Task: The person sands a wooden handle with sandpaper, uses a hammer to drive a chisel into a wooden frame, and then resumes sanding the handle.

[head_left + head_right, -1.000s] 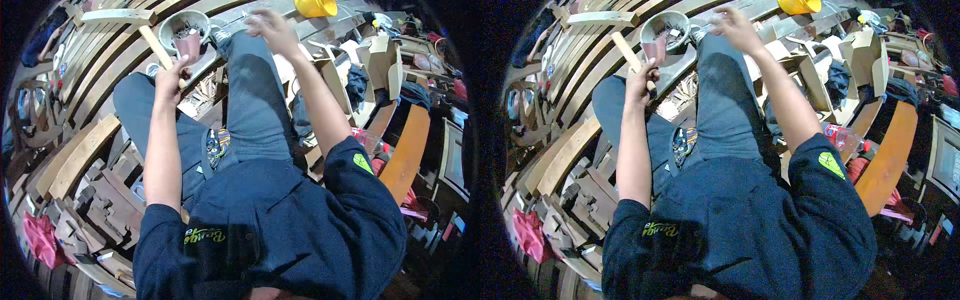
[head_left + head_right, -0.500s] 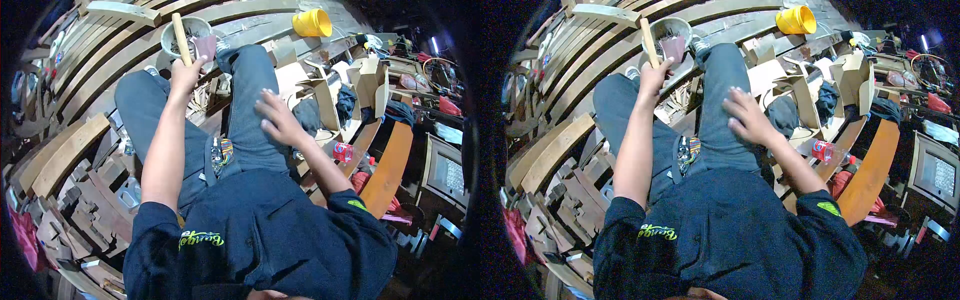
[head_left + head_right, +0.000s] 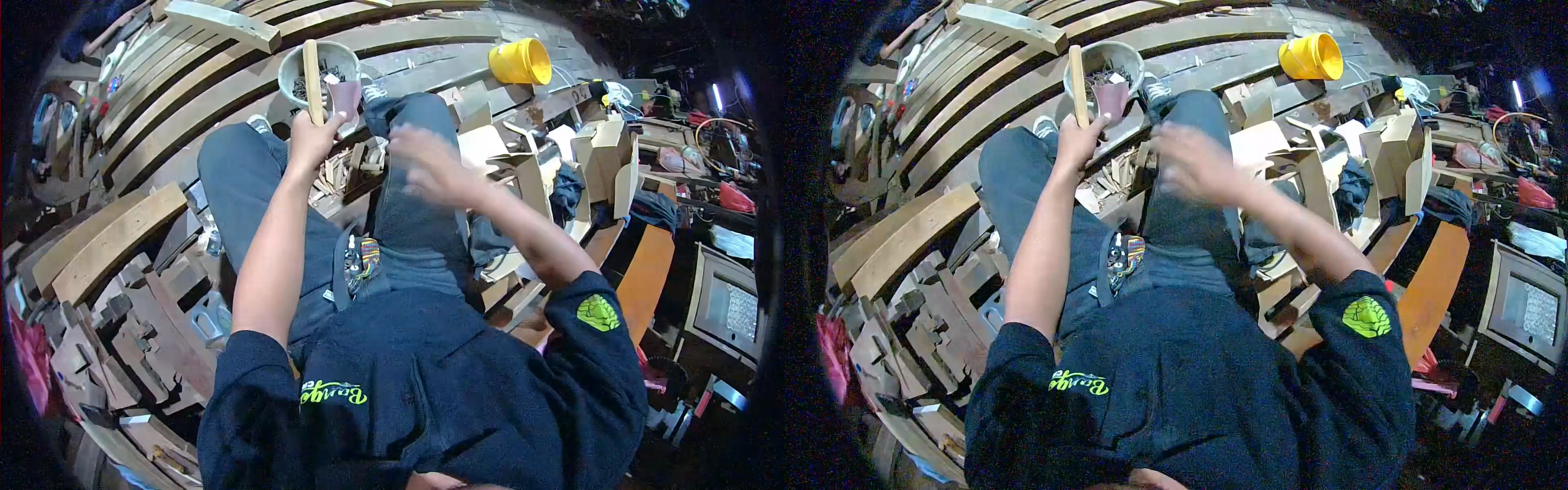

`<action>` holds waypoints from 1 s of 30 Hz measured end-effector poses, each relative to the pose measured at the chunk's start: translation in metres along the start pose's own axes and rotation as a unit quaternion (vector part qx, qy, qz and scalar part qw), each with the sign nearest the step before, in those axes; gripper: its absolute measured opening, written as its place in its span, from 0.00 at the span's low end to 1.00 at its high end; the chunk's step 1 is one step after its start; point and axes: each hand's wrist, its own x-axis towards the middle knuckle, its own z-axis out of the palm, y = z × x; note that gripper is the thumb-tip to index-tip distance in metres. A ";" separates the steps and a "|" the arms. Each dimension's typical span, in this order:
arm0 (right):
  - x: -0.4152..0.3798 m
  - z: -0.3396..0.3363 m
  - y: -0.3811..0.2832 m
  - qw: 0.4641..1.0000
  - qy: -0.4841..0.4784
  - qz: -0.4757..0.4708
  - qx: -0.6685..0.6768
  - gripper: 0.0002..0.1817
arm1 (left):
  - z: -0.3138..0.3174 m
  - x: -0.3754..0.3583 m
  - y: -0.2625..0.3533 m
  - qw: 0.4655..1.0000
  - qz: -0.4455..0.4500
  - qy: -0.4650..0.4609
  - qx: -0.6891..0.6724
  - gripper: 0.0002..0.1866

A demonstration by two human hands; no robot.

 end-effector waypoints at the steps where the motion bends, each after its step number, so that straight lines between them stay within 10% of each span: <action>1: -0.011 0.017 -0.021 0.976 -0.168 -0.137 -0.011 0.28 | -0.001 -0.002 0.006 1.000 -0.017 0.001 0.001 0.15; 5: -0.031 0.004 0.038 0.953 -0.200 -0.138 -0.183 0.27 | 0.001 0.008 -0.013 1.000 -0.025 0.003 0.014 0.15; 6: -0.025 -0.021 0.075 0.953 -0.093 -0.016 -0.289 0.24 | 0.001 0.007 -0.018 0.999 -0.021 0.001 0.026 0.15; 7: -0.033 -0.039 0.145 0.890 -0.096 0.363 -0.259 0.21 | 0.001 -0.004 -0.003 0.999 -0.040 0.002 -0.002 0.15; 8: -0.023 -0.092 0.150 0.797 -0.218 0.448 -0.341 0.17 | 0.000 -0.008 -0.005 0.999 -0.043 0.003 -0.002 0.15; 10: -0.021 -0.101 0.140 0.887 0.182 0.354 -0.232 0.15 | 0.001 -0.003 0.001 0.999 0.004 0.004 0.032 0.15; 12: -0.002 -0.064 0.094 0.948 0.200 0.148 -0.197 0.17 | 0.002 0.006 -0.008 0.998 -0.029 -0.004 0.056 0.15; 13: 0.002 -0.026 0.064 0.965 0.113 0.234 0.022 0.20 | 0.003 0.006 -0.009 0.999 -0.015 -0.010 0.039 0.15; 15: -0.005 0.007 -0.012 0.990 -0.127 -0.061 0.014 0.27 | 0.004 0.006 -0.008 1.000 0.000 -0.013 0.023 0.16; 19: -0.024 0.006 0.030 0.955 -0.202 -0.149 -0.160 0.27 | 0.003 0.001 -0.012 0.999 -0.014 0.000 0.044 0.16; 20: -0.015 -0.007 0.076 0.957 -0.105 -0.119 -0.243 0.23 | 0.002 -0.001 -0.014 0.998 0.002 0.004 0.067 0.15; 22: -0.003 -0.081 0.156 0.773 -0.266 0.388 -0.426 0.16 | 0.000 -0.005 -0.009 0.998 -0.006 -0.004 0.067 0.15; 24: 0.036 -0.130 0.086 0.793 -0.193 0.494 -0.299 0.18 | 0.000 -0.004 -0.003 0.996 -0.001 0.003 0.084 0.15; 26: 0.016 -0.065 0.100 0.953 0.052 0.118 -0.276 0.21 | 0.000 -0.006 0.004 0.999 0.002 0.004 0.049 0.16; 30: -0.006 0.021 -0.002 0.968 -0.191 -0.161 -0.009 0.27 | 0.003 -0.001 0.000 0.998 -0.016 0.016 0.050 0.15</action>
